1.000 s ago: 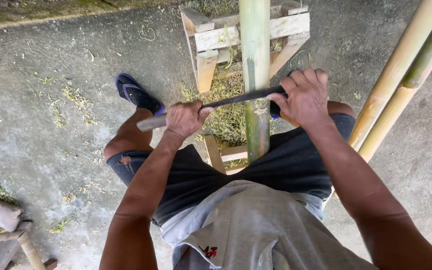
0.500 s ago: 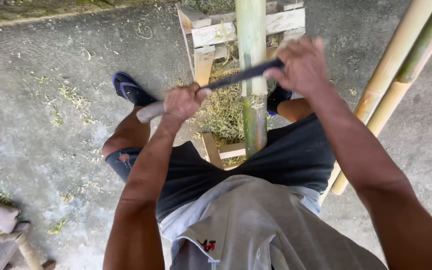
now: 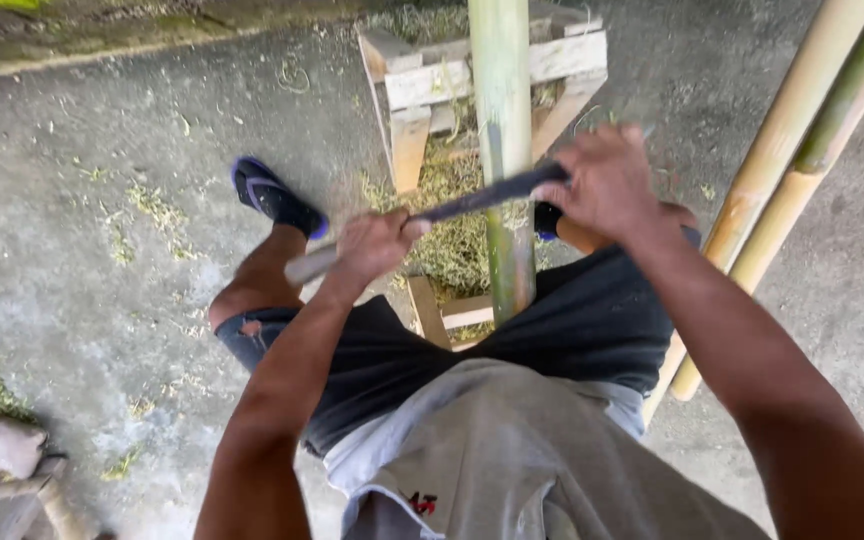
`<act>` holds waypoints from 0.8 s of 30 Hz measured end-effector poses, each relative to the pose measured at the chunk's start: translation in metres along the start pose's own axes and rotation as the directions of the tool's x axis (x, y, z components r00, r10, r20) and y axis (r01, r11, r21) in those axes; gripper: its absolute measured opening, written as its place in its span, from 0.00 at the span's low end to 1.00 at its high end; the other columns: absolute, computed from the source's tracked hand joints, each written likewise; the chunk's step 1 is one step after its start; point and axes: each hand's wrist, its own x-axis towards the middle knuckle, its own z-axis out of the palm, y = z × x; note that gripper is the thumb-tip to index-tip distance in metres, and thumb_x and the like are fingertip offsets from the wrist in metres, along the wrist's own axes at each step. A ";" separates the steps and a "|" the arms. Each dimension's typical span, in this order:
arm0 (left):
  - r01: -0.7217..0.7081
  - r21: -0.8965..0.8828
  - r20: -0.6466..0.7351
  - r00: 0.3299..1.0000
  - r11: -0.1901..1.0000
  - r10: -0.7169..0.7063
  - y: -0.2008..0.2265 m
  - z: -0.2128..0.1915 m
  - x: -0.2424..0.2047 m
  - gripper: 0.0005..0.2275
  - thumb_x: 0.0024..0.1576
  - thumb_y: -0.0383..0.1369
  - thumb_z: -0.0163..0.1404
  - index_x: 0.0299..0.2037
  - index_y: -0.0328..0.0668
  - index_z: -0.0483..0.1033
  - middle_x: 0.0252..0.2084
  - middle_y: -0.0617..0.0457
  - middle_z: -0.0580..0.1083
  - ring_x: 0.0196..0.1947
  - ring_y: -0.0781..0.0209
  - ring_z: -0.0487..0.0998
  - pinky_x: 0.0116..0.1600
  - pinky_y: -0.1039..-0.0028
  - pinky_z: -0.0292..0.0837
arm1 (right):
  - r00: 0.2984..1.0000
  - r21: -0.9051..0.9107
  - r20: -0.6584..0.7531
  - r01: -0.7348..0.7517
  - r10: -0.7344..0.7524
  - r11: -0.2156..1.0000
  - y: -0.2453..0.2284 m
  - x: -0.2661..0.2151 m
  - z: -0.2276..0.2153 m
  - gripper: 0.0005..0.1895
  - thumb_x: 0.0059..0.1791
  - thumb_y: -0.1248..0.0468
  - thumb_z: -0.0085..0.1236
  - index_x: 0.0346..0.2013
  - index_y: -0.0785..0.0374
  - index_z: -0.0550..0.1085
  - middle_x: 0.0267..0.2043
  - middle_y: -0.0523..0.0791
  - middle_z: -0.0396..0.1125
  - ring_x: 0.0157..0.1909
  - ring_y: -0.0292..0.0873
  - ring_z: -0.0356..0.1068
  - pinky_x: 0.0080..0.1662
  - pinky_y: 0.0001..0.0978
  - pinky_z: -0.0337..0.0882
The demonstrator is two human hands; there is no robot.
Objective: The recorder uses a machete to shave and carve the exterior of a bamboo stalk while it rests on a wooden support frame.
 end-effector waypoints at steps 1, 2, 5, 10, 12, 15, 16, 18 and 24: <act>-0.049 0.044 0.003 0.999 0.998 0.049 0.001 -0.008 0.011 0.23 0.66 0.54 0.35 0.43 0.46 0.77 0.23 0.55 0.73 0.15 0.65 0.67 0.22 0.68 0.67 | 1.000 0.041 0.025 -0.005 0.004 0.999 0.011 0.008 0.005 0.29 0.49 0.33 0.52 0.36 0.54 0.80 0.36 0.44 0.69 0.49 0.46 0.65 0.63 0.48 0.59; -0.098 0.088 0.008 0.995 0.991 0.097 0.002 -0.015 0.022 0.23 0.67 0.53 0.34 0.46 0.44 0.76 0.22 0.55 0.73 0.14 0.65 0.68 0.21 0.69 0.66 | 0.999 0.082 0.049 -0.010 0.006 0.997 0.022 0.015 0.009 0.29 0.47 0.32 0.53 0.35 0.54 0.80 0.36 0.44 0.69 0.50 0.47 0.65 0.63 0.49 0.58; 0.004 0.129 0.020 1.000 0.992 -0.006 0.019 -0.036 0.003 0.25 0.66 0.56 0.34 0.47 0.46 0.77 0.24 0.54 0.74 0.16 0.64 0.69 0.24 0.70 0.66 | 0.998 0.112 -0.043 0.044 -0.039 0.993 0.025 0.020 0.023 0.33 0.50 0.30 0.52 0.39 0.56 0.79 0.37 0.46 0.68 0.52 0.49 0.64 0.62 0.48 0.59; -0.060 0.123 0.047 0.997 0.991 0.054 0.020 -0.030 -0.005 0.25 0.64 0.56 0.34 0.50 0.48 0.76 0.29 0.50 0.78 0.23 0.57 0.75 0.24 0.66 0.71 | 0.998 0.126 0.060 -0.012 0.005 0.992 0.003 0.001 0.004 0.29 0.45 0.31 0.54 0.36 0.50 0.81 0.35 0.44 0.69 0.52 0.49 0.64 0.62 0.51 0.56; -0.053 0.079 0.125 0.991 0.995 0.043 0.030 -0.046 -0.015 0.25 0.63 0.56 0.34 0.53 0.49 0.74 0.32 0.49 0.78 0.25 0.54 0.77 0.24 0.62 0.74 | 0.987 0.157 0.163 -0.035 0.009 0.987 0.007 0.002 0.014 0.27 0.41 0.31 0.55 0.33 0.48 0.82 0.35 0.44 0.70 0.52 0.50 0.63 0.59 0.52 0.55; 0.112 -0.058 0.146 0.984 0.992 -0.102 0.047 -0.063 -0.023 0.26 0.60 0.60 0.36 0.51 0.50 0.75 0.35 0.48 0.79 0.32 0.50 0.80 0.39 0.56 0.75 | 0.991 0.208 0.133 -0.019 -0.009 0.978 0.020 0.010 0.028 0.25 0.43 0.33 0.57 0.36 0.48 0.81 0.38 0.44 0.70 0.53 0.49 0.63 0.59 0.48 0.59; 0.120 -0.037 0.077 0.990 0.992 -0.117 0.057 -0.078 -0.020 0.27 0.62 0.59 0.35 0.48 0.48 0.77 0.34 0.46 0.79 0.35 0.49 0.80 0.45 0.55 0.74 | 0.999 0.244 0.049 0.000 -0.012 0.970 0.029 0.019 0.023 0.24 0.44 0.35 0.58 0.38 0.49 0.80 0.39 0.43 0.70 0.52 0.49 0.64 0.60 0.47 0.60; 0.143 -0.018 0.026 0.989 0.990 -0.142 0.074 -0.095 -0.035 0.27 0.63 0.59 0.34 0.45 0.46 0.79 0.32 0.44 0.80 0.38 0.49 0.80 0.51 0.54 0.73 | 1.000 0.291 -0.018 0.025 -0.020 0.956 0.029 0.008 0.031 0.23 0.46 0.37 0.58 0.41 0.49 0.80 0.41 0.42 0.70 0.52 0.48 0.64 0.61 0.46 0.62; 0.146 0.144 0.277 0.944 0.979 -0.181 0.101 -0.140 -0.047 0.27 0.66 0.58 0.30 0.48 0.45 0.75 0.31 0.45 0.76 0.38 0.50 0.81 0.47 0.52 0.76 | 0.994 0.531 0.093 -0.104 0.064 0.841 0.023 -0.019 0.060 0.23 0.43 0.38 0.60 0.34 0.53 0.79 0.38 0.43 0.70 0.51 0.45 0.65 0.61 0.45 0.63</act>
